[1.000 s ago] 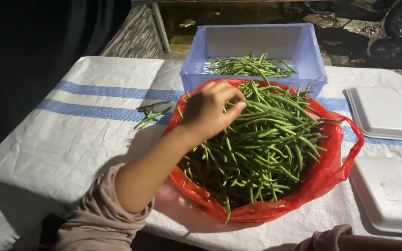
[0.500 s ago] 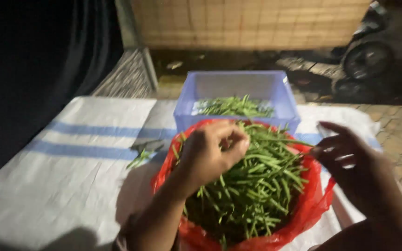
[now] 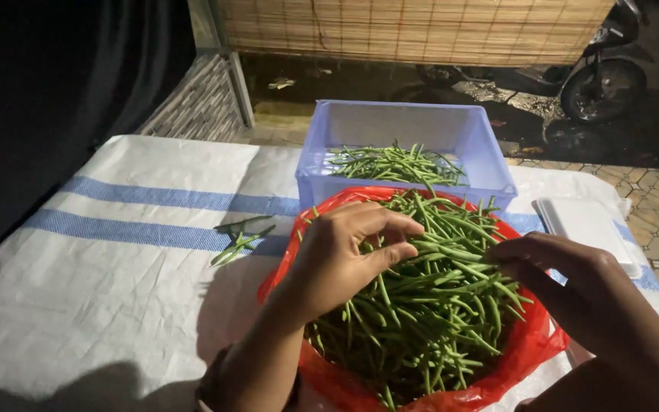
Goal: A person is manually cleaning and sorting green beans by snapping off the ends and placing them into a red plastic bag on a table.
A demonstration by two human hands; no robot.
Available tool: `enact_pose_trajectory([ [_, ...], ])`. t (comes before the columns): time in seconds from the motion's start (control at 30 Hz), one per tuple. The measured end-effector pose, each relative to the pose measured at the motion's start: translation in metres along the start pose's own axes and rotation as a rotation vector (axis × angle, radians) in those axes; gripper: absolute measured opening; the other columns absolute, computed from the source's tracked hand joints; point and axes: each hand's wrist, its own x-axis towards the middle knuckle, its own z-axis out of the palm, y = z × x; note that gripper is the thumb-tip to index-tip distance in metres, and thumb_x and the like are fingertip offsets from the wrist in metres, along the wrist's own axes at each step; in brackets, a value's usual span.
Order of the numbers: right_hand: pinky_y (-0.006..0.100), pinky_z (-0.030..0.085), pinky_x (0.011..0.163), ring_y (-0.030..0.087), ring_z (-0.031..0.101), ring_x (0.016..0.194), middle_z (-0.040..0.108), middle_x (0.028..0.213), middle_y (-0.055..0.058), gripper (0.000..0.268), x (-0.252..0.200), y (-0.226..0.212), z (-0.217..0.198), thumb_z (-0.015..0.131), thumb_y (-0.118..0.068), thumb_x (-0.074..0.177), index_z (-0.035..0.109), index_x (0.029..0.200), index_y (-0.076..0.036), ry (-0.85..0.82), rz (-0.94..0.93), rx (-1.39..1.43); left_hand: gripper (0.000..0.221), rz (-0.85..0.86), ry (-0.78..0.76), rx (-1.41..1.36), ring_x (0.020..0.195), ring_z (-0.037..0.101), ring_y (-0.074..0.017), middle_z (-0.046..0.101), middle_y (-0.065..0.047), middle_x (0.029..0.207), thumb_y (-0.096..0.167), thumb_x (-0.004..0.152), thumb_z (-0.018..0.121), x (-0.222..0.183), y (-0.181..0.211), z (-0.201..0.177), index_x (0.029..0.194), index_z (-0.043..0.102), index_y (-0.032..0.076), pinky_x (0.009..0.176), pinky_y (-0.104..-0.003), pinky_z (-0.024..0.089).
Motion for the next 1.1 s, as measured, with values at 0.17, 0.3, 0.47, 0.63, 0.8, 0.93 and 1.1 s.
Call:
enact_pose_trajectory([
  [0.17, 0.026, 0.06, 0.089, 0.007, 0.084, 0.092, 0.091, 0.098, -0.005, 0.023, 0.002, -0.009, 0.002, 0.068, -0.022, 0.089, 0.085, 0.104, -0.02, -0.021, 0.057, -0.026, 0.017, 0.05, 0.007, 0.011, 0.082, 0.07, -0.0093, 0.074, 0.002, 0.09, 0.012, 0.094, 0.077, -0.002, -0.002, -0.01, 0.109, 0.072, 0.012, 0.071, -0.023, 0.057],
  [0.3, 0.026, 0.063, 0.091, 0.01, 0.088, 0.09, 0.094, 0.091, 0.0, 0.028, 0.001, -0.009, 0.004, 0.061, -0.014, 0.094, 0.082, 0.112, -0.019, -0.043, 0.159, -0.006, 0.019, 0.044, 0.025, 0.08, 0.084, 0.071, -0.0061, 0.074, 0.006, 0.09, 0.013, 0.093, 0.078, -0.004, -0.001, -0.013, 0.11, 0.072, 0.019, 0.072, -0.022, 0.055],
  [0.47, 0.027, 0.062, 0.086, 0.009, 0.088, 0.091, 0.093, 0.093, -0.002, 0.025, -0.001, -0.019, 0.003, 0.067, -0.014, 0.09, 0.083, 0.108, -0.02, -0.067, 0.122, -0.017, 0.019, 0.072, 0.02, 0.071, 0.083, 0.069, -0.0086, 0.073, 0.005, 0.088, 0.009, 0.094, 0.077, -0.004, 0.0, -0.014, 0.109, 0.071, 0.018, 0.076, -0.024, 0.054],
  [0.63, 0.025, 0.063, 0.087, 0.007, 0.088, 0.097, 0.093, 0.097, -0.004, 0.024, -0.002, -0.021, 0.003, 0.065, -0.017, 0.092, 0.083, 0.108, -0.019, -0.074, 0.084, 0.026, 0.016, 0.03, 0.009, 0.144, 0.076, 0.065, -0.0102, 0.075, 0.002, 0.097, 0.013, 0.091, 0.077, -0.004, 0.007, -0.015, 0.106, 0.074, 0.019, 0.069, -0.026, 0.052],
  [0.8, 0.025, 0.063, 0.086, 0.006, 0.087, 0.097, 0.093, 0.097, -0.005, 0.024, -0.002, -0.025, 0.002, 0.065, -0.014, 0.091, 0.082, 0.107, -0.019, -0.076, 0.069, 0.003, 0.016, 0.064, -0.046, 0.138, 0.082, 0.069, -0.0135, 0.071, 0.001, 0.09, 0.021, 0.094, 0.073, -0.004, 0.007, -0.007, 0.108, 0.073, 0.014, 0.072, -0.029, 0.055],
  [0.93, 0.025, 0.062, 0.086, 0.006, 0.087, 0.098, 0.093, 0.098, -0.005, 0.024, -0.003, -0.032, 0.001, 0.067, -0.018, 0.09, 0.083, 0.108, -0.019, -0.087, 0.072, -0.008, 0.015, 0.094, -0.055, 0.139, 0.088, 0.071, -0.0167, 0.073, 0.0, 0.094, 0.022, 0.094, 0.074, -0.005, 0.004, 0.001, 0.107, 0.073, 0.015, 0.078, -0.031, 0.054],
  [1.1, 0.026, 0.061, 0.086, 0.006, 0.086, 0.095, 0.092, 0.096, -0.006, 0.022, -0.004, -0.027, 0.001, 0.066, -0.021, 0.091, 0.082, 0.106, -0.021, -0.071, 0.03, -0.034, 0.014, 0.113, -0.075, 0.133, 0.085, 0.069, -0.0184, 0.072, -0.001, 0.092, 0.02, 0.094, 0.074, -0.004, 0.001, 0.003, 0.106, 0.073, 0.013, 0.076, -0.033, 0.053],
])
